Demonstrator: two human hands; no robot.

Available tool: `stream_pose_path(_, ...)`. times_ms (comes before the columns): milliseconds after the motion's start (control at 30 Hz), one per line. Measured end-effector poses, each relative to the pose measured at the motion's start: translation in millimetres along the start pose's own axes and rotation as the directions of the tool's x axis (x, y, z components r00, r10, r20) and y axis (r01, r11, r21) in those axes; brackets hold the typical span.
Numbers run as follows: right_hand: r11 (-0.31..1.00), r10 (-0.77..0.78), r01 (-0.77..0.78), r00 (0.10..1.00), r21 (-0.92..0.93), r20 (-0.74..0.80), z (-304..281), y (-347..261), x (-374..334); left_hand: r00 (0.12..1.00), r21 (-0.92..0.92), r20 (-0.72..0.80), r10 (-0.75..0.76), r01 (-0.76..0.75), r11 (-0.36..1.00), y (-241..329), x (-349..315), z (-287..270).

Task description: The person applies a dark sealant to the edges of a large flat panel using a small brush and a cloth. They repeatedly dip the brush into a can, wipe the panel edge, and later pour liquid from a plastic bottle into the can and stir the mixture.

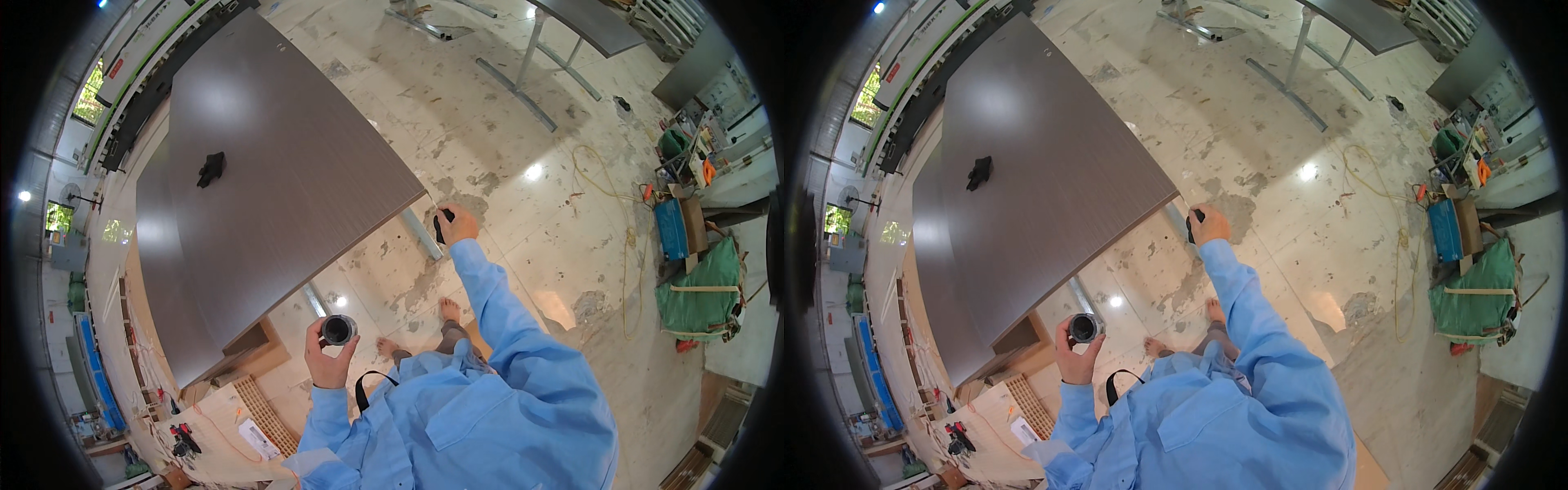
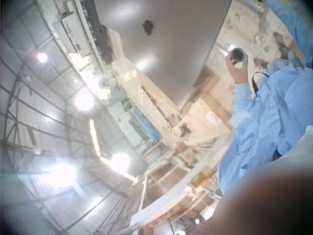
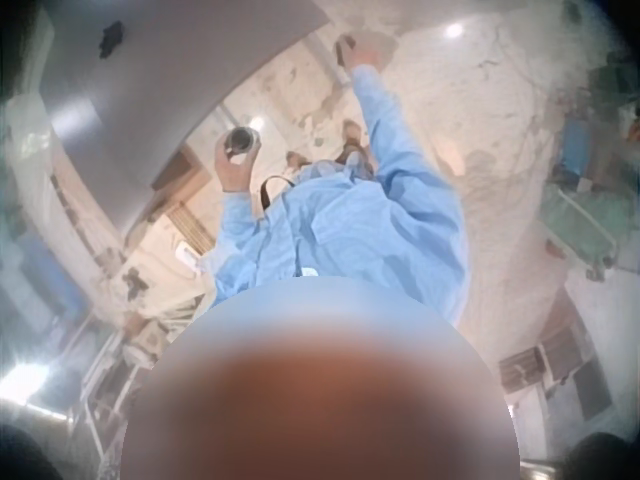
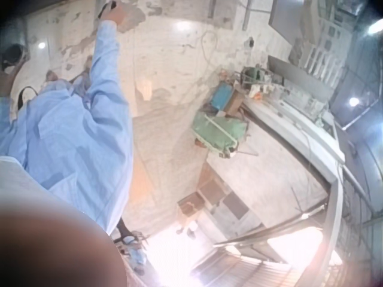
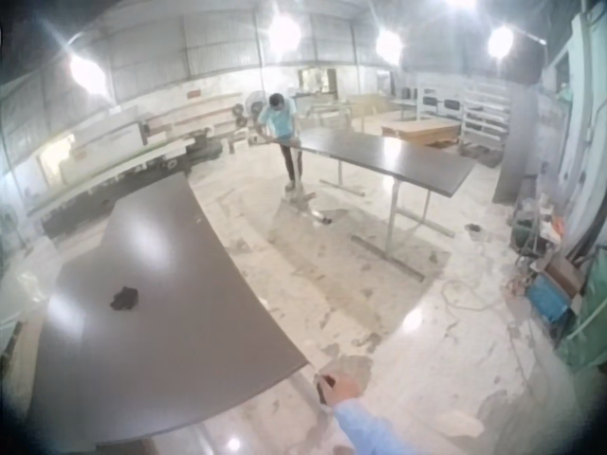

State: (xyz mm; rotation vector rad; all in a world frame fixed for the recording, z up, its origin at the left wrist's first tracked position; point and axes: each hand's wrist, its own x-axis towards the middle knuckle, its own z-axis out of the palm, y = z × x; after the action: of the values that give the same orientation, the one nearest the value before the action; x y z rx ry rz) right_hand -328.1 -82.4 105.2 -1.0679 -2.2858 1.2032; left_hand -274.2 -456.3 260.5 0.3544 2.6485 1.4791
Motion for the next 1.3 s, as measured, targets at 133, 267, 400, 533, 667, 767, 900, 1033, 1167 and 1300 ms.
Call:
stream_pose_path(133, 1.000, -0.013, 0.013, 1.000, -0.017, 0.011, 0.0, -4.0, 4.1, 1.000, 0.005, -0.007, -0.006, 0.006, 1.000, 1.1, -1.0, 1.8)
stream_pose_path(267, 1.000, -0.002, 0.002, 1.000, -0.012, 0.003, -1.9, -5.4, 11.1, 1.000, 0.003, -0.016, -0.005, 0.005, 1.000, 2.3, -0.1, 3.7)
stream_pose_path(400, 0.998, -0.048, 0.049, 0.998, -0.034, 0.042, -5.7, -3.5, 15.9, 1.000, 0.020, -0.021, -0.010, 0.011, 1.000, 1.8, -0.6, 3.9)
stream_pose_path(533, 0.997, -0.034, 0.039, 0.997, -0.067, 0.067, -7.7, -2.6, 18.6, 1.000, 0.025, -0.019, -0.017, 0.018, 1.000, 0.9, -1.1, 4.6)
stream_pose_path(667, 0.995, -0.055, 0.060, 0.996, -0.082, 0.068, -8.4, -3.6, 19.6, 1.000, 0.023, -0.020, -0.020, 0.020, 1.000, 0.3, -1.3, 4.8)
stream_pose_path(767, 0.996, -0.050, 0.054, 0.998, -0.078, 0.049, -8.8, -4.4, 19.8, 1.000, 0.014, -0.019, -0.019, 0.019, 1.000, -0.2, -0.6, 5.1)
stream_pose_path(900, 0.997, -0.035, 0.037, 0.999, -0.061, 0.033, -9.0, -5.5, 19.1, 1.000, 0.026, -0.022, -0.019, 0.020, 0.999, -0.4, -1.1, 4.6)
stream_pose_path(1033, 0.995, -0.034, 0.038, 0.998, -0.092, 0.045, -8.9, -7.3, 19.2, 1.000, 0.011, -0.018, -0.025, 0.026, 1.000, -0.8, -1.2, 4.8)
stream_pose_path(1167, 0.997, -0.035, 0.037, 0.999, -0.067, 0.029, -10.2, -8.4, 19.5, 0.999, 0.014, -0.017, -0.052, 0.052, 0.999, -0.6, -1.6, 3.8)
stream_pose_path(1300, 0.994, -0.069, 0.075, 0.995, -0.084, 0.070, -12.0, -7.8, 18.8, 0.999, 0.007, -0.023, -0.033, 0.033, 0.999, -0.5, -2.2, 3.5)
